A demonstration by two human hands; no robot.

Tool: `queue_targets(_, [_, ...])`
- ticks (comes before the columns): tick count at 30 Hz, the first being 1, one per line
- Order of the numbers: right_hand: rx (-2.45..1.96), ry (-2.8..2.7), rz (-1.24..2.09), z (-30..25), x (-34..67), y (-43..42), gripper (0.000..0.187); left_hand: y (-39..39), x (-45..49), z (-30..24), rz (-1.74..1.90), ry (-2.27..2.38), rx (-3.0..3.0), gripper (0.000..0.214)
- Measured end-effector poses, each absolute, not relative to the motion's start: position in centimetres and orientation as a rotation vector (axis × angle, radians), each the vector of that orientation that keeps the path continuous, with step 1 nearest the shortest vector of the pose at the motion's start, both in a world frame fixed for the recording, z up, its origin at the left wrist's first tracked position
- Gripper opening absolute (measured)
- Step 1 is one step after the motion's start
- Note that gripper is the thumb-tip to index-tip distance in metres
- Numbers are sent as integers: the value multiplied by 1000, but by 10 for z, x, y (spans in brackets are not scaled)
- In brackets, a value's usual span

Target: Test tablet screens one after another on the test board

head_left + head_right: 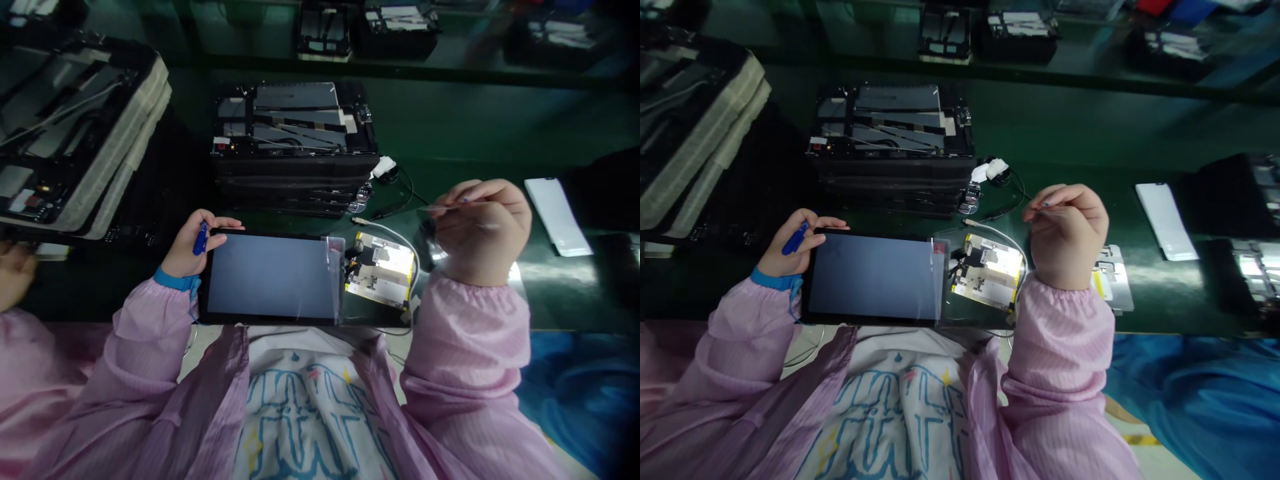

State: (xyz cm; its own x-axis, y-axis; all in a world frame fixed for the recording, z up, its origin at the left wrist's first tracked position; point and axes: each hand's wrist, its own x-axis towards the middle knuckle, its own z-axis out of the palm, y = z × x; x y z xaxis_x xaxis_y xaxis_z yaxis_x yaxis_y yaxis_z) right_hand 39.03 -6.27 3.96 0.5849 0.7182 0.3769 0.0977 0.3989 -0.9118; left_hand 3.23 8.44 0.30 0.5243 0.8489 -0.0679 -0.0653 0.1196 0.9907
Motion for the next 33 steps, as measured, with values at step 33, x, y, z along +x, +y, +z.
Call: queue_targets(33, [-1494,-2206,360,12,232,-97,20,84,34,2,781,701,1076,50])
